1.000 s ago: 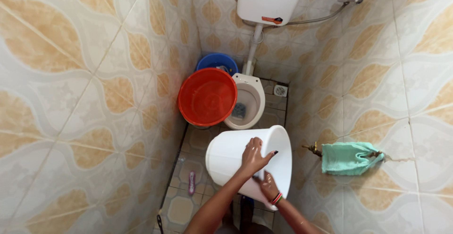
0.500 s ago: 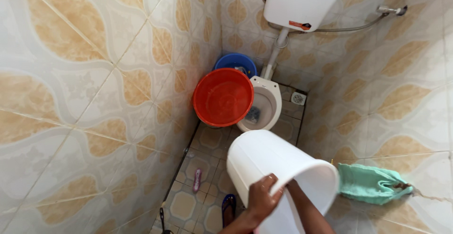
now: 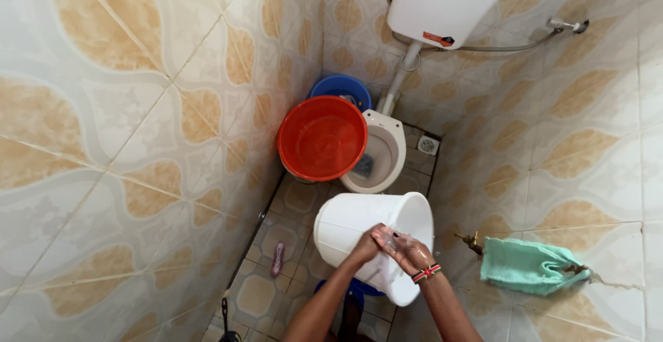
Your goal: The person washes the exterior of a blue plastic bucket by hand and with a pink brush after rinsing it with water in a bathroom.
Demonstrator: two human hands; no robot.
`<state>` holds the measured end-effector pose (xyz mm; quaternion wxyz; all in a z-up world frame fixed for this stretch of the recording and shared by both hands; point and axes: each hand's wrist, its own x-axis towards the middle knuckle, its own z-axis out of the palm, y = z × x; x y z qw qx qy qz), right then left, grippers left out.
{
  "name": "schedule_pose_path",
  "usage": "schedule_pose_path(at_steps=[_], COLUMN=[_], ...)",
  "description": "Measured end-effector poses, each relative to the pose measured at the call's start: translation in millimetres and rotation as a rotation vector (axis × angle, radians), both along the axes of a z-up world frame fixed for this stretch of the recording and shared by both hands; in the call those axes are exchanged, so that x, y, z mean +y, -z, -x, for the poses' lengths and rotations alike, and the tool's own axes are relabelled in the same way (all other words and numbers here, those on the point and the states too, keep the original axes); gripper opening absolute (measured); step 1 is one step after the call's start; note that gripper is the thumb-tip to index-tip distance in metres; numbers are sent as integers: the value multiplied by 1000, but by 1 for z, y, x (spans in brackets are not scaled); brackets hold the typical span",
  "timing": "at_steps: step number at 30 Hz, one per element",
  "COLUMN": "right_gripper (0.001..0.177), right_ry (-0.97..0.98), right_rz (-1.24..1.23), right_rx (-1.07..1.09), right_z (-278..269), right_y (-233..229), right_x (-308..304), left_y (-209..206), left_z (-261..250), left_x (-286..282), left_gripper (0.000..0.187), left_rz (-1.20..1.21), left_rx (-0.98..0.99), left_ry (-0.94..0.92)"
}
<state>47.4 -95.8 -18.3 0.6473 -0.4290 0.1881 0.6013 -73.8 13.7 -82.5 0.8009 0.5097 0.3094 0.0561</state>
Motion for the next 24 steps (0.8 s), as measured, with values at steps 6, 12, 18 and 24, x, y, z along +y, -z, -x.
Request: schedule_pose_path(at_steps=[6, 12, 18, 24], right_gripper=[47, 33, 18, 26], right_ry=[-42, -100, -342, -422], right_rz=[-32, 47, 305, 317], right_rx=[-421, -524, -728, -1216], right_z=[-17, -11, 3, 70], right_y=[-12, 4, 5, 2], right_x=[-3, 7, 4, -35], left_y=[-18, -38, -54, -119], left_z=[-7, 19, 25, -33], left_x=[-18, -26, -24, -6], left_gripper=[22, 28, 24, 53], left_rz=[-448, -453, -297, -679], left_rx=[-5, -80, -37, 234], left_ry=[39, 5, 205, 126])
